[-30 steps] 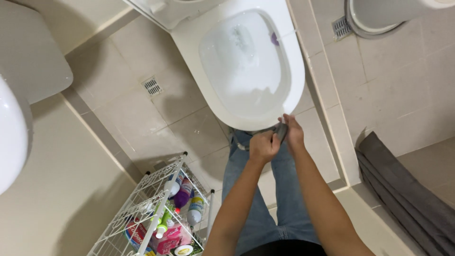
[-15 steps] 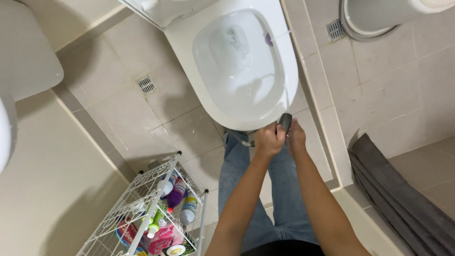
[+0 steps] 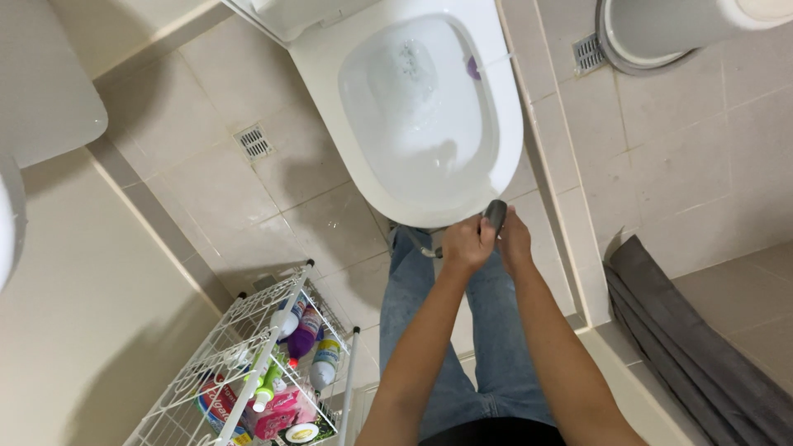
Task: The person uses a handheld bidet sprayer to rinse the inside of a toilet bowl and the exterior of the toilet seat. They then move to the adjacent sink and rinse the basin and faucet with the same sprayer.
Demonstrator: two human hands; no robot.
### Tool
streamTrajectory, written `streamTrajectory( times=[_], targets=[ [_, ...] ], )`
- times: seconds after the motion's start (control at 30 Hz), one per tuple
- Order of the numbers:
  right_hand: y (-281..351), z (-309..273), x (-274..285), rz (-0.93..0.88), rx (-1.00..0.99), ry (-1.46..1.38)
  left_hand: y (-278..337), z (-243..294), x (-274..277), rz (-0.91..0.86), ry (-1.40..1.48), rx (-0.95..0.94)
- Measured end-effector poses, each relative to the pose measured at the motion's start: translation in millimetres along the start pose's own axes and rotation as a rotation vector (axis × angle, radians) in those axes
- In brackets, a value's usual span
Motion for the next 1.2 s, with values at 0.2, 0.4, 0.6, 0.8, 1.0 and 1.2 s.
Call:
streamTrajectory(
  times=[0.2, 0.4, 0.6, 0.8, 1.0, 1.2],
  targets=[
    [21.4, -17.9, -7.6, -0.032, 0.014, -0.021, -7.7, 0.8, 6.7, -0.053, 0.07, 0.052],
    [22.2, -24.4, -27.5, -0.021, 0.052, 0.061, -9.3, -1.2, 23.4, -0.121, 0.022, 0.07],
    [39.8, -21.6, -83.4, -0.211, 0.004, 0.115, -6.8, -80.6, 49.8, -0.177, -0.157, 0.21],
    [66.3, -27.5, -158.3, -0.385, 0.003, 0.263, -36.0, -155.4, 110.0, 0.059, -0.178, 0.395],
    [142.9, -75.5, -245.4, -0.666, 0.201, 0.378, -92.4, -147.6, 183.7, 0.323, -0.097, 0.431],
    [205.2, -164.2, -292.6, -0.57, 0.436, 0.283, -139.8, -82.4, 224.8, 0.494, 0.135, 0.394]
  ],
)
Point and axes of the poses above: each hand's wrist, its own y-axis away from the middle knuckle, its own x-axis out of the back of the hand, z = x × y, the point moved 6 cm from there along -y, towards the middle knuckle, and after that the axes turned 10 degrees about z, right-handed, at the moved point
